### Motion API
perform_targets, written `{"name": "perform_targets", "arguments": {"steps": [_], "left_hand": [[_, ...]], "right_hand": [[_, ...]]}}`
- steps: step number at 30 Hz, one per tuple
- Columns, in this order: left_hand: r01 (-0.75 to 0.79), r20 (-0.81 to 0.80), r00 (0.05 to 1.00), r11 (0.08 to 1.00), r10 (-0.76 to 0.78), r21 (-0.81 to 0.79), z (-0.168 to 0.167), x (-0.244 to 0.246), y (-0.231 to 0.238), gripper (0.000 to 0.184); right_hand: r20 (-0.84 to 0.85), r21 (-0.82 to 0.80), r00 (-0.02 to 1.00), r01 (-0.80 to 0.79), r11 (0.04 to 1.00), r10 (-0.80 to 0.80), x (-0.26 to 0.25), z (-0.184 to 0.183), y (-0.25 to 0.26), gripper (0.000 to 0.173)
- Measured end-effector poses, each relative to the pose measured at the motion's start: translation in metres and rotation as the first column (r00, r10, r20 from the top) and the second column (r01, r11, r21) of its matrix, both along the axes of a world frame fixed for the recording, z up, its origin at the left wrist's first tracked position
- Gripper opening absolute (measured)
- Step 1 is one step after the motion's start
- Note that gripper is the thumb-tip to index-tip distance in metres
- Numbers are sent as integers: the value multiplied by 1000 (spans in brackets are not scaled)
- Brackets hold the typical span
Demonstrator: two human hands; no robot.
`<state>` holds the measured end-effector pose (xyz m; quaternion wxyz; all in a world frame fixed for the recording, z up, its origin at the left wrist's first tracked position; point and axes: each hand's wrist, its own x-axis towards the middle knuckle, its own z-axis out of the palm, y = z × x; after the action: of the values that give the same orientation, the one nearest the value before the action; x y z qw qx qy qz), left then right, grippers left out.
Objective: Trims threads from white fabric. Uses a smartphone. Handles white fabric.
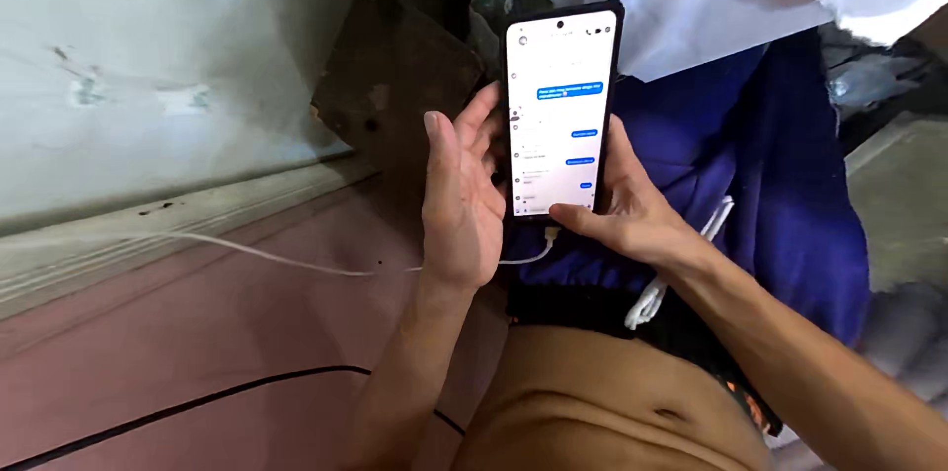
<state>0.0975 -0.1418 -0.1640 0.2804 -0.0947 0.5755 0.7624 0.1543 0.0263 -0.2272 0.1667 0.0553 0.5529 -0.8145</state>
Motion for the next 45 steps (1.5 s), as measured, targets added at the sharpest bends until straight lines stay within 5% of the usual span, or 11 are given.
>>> {"name": "perform_targets", "arguments": {"steps": [5,8,13,17,24,30,36,45], "left_hand": [[3,38,999,1000,-4,20,7,6,1,81],[100,-47,994,992,-96,78,-3,9,-7,59],[212,-63,977,929,-203,301,-22,15,-13,106],[288,-192,951,924,-243,253,-23,15,-14,109],[288,-174,952,930,-252,228,-19,11,-13,102],[292,-159,953,920,-257,263,-21,10,-14,105],[305,-183,947,916,-263,262,-20,9,-10,106],[325,-242,931,923,-273,208,-22,9,-7,106]], "right_hand": [[-74,-12,994,-76,997,75,0,-2,7,98],[-128,-70,982,-149,986,139,2,-3,14,100],[-154,-262,981,-157,952,120,8,-5,20,89],[-239,-293,968,-153,944,83,7,-11,18,81],[-172,-237,983,-100,966,59,9,-1,17,82],[-38,-319,999,-21,948,10,9,-4,14,53],[-229,-65,973,-49,997,33,11,-2,11,96],[-206,-107,978,3,994,-26,10,-1,9,81]]}}
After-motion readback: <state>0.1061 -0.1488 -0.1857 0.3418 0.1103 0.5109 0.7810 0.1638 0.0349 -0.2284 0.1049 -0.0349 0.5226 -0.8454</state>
